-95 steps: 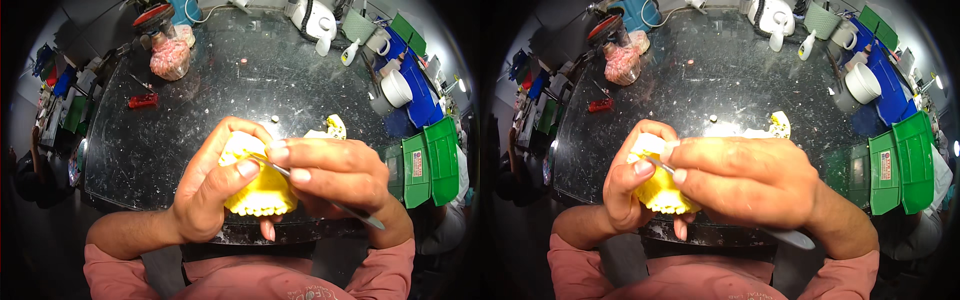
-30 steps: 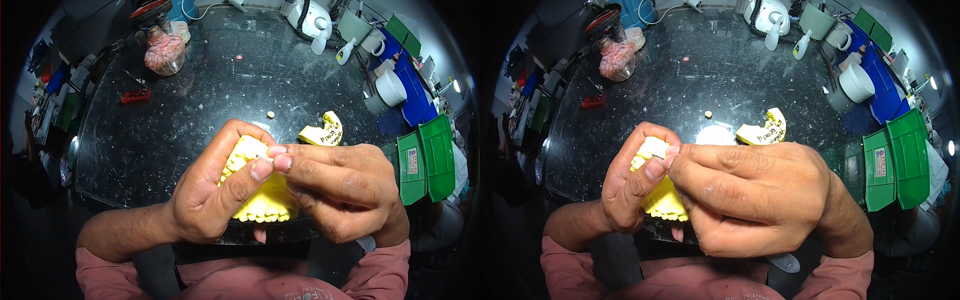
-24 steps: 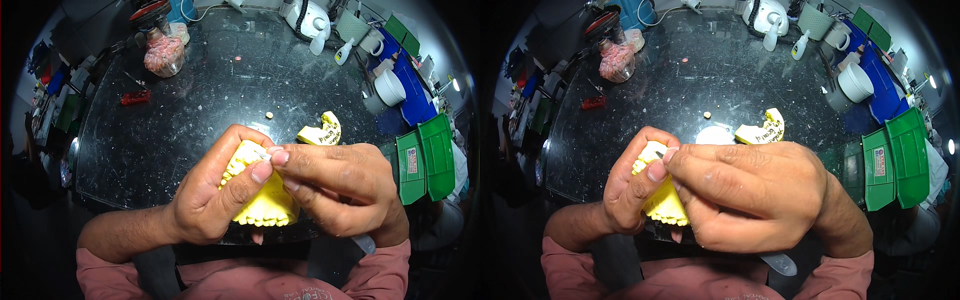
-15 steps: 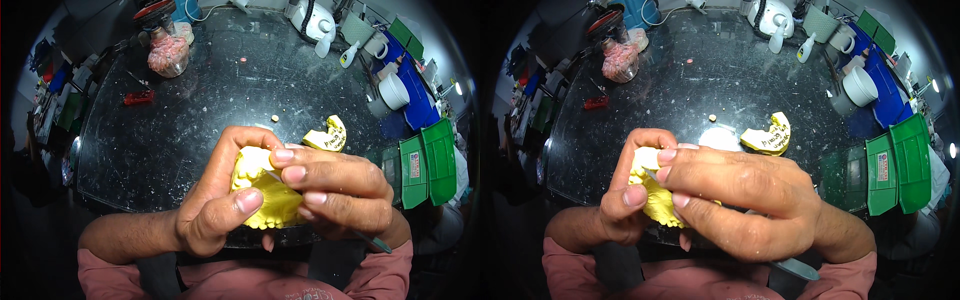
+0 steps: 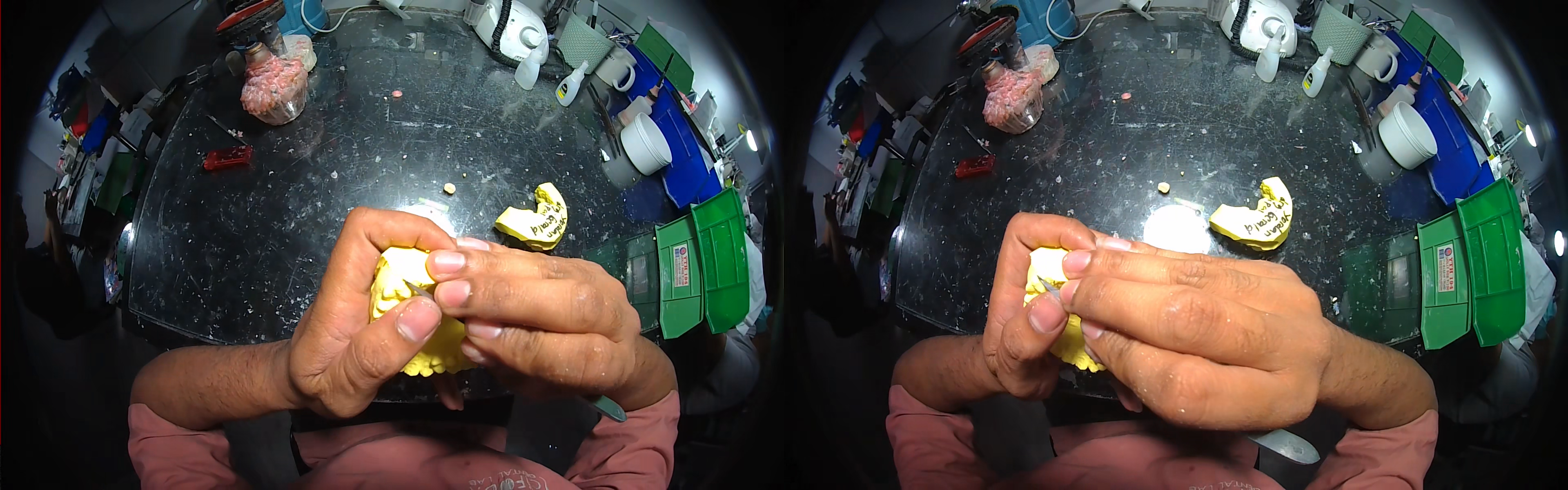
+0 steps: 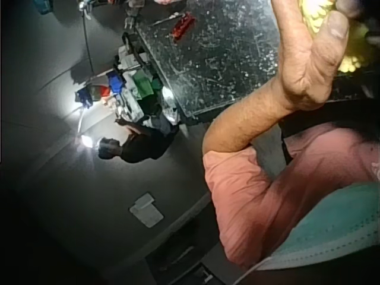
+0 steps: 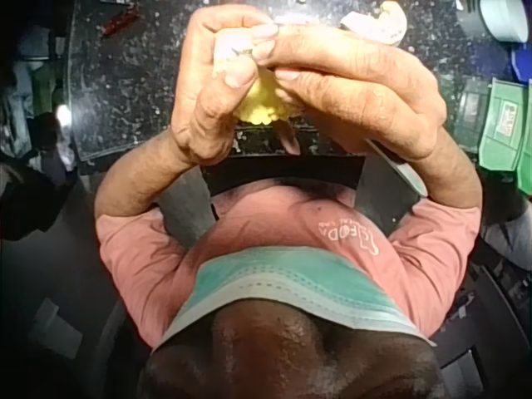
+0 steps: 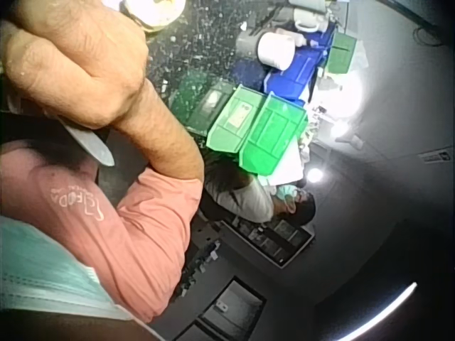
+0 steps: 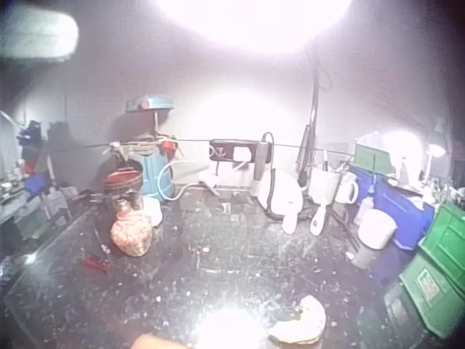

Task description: Inspecting and assembling components on yellow dental plaster casts.

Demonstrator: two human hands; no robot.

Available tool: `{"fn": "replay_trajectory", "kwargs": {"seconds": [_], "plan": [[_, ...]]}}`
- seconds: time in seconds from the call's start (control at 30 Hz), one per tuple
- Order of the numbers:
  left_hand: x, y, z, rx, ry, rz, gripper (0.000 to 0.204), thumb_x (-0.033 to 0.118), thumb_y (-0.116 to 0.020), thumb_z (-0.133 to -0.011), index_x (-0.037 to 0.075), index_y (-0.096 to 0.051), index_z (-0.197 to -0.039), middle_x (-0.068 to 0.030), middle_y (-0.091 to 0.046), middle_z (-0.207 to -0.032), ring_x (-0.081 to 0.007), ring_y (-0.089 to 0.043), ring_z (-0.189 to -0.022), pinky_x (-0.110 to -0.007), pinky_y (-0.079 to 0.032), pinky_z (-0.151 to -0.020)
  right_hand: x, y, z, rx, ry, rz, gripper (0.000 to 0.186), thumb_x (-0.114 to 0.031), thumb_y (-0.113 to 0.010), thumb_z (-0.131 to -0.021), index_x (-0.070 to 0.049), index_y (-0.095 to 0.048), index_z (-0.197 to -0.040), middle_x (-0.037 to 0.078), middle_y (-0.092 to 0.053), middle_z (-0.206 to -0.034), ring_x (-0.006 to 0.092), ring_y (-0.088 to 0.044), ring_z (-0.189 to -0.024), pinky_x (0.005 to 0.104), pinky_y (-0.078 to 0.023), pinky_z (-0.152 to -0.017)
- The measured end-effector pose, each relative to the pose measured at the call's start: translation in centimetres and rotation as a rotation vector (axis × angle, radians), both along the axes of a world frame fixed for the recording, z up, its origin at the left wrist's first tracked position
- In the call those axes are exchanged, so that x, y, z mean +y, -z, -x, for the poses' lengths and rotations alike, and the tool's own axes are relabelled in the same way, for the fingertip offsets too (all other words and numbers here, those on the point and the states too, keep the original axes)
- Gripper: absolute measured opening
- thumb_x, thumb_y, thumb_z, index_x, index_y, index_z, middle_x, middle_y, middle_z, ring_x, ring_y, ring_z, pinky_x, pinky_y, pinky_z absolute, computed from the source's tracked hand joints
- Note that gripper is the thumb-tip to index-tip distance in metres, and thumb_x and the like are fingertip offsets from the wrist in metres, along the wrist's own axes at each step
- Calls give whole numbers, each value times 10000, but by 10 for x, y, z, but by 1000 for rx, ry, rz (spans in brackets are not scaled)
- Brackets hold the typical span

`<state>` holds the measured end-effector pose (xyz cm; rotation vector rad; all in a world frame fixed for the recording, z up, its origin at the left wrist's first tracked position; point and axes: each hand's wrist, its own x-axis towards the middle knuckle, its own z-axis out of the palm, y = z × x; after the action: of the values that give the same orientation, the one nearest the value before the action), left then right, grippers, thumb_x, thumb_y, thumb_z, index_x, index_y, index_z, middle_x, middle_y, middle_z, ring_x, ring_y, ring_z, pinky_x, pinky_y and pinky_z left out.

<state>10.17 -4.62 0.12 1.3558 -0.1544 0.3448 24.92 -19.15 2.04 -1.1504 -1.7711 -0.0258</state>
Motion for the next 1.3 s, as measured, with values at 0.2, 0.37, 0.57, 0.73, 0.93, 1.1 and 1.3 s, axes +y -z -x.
{"fn": "replay_trajectory", "kwargs": {"seconds": [0.2, 0.37, 0.57, 0.73, 0.93, 1.1, 1.3], "plan": [[0, 7, -1, -21, -46, -32, 342, 191, -445, -1020, -11, -323, -1268, -133, -495, -1142, -120, -508, -999, -297, -459, -862, -2, -3, 2, -29, 15, 35, 324, 78, -758, -755, 50, -626, -1049, 231, -638, -1168, 403, -664, -1096, 507, -557, -946], [-1, 8, -1, 3, -57, -23, 343, 186, -442, -1017, -13, -320, -1269, -133, -504, -1148, -126, -507, -1015, -298, -458, -883, -4, -3, 0, -109, 8, 38, 317, 103, -733, -771, 69, -620, -1064, 257, -619, -1182, 429, -648, -1112, 510, -554, -950], [-5, -2, 0, 157, -33, 141, 567, 418, -593, -914, 32, -343, -1247, -229, -524, -1209, -263, -566, -1131, -425, -490, -975, -6, 1, 0, 28, 9, 31, 380, 101, -707, -814, 28, -561, -1157, 245, -600, -1176, 439, -635, -1127, 536, -540, -967], [-4, 0, -3, 170, -51, 209, 639, 460, -652, -860, 49, -349, -1245, -222, -508, -1225, -272, -544, -1163, -433, -475, -999, 1, 4, 0, 51, -44, -4, 353, 74, -739, -797, 26, -570, -1102, 208, -615, -1167, 430, -636, -1132, 543, -539, -964], [-6, -1, -3, 172, -46, 237, 622, 444, -651, -864, 51, -351, -1242, -217, -497, -1232, -265, -530, -1174, -436, -448, -1027, 3, 5, 1, 33, -29, -30, 330, 58, -763, -777, 27, -578, -1048, 201, -619, -1151, 426, -639, -1128, 516, -552, -961], [-3, 0, -3, 136, -36, 157, 569, 403, -619, -893, 54, -340, -1246, -217, -488, -1236, -264, -520, -1184, -433, -435, -1031, 3, 4, 1, -38, -13, -34, 323, 56, -773, -767, 29, -591, -1032, 203, -621, -1146, 419, -642, -1126, 500, -558, -958], [0, 5, -3, -14, 22, 113, 368, 165, -456, -982, -8, -304, -1270, -201, -454, -1285, -180, -471, -1147, -371, -412, -1002, 2, 2, 4, -22, 14, 2, 321, 75, -763, -772, 47, -596, -1045, 224, -630, -1149, 405, -650, -1118, 501, -556, -956]]}}
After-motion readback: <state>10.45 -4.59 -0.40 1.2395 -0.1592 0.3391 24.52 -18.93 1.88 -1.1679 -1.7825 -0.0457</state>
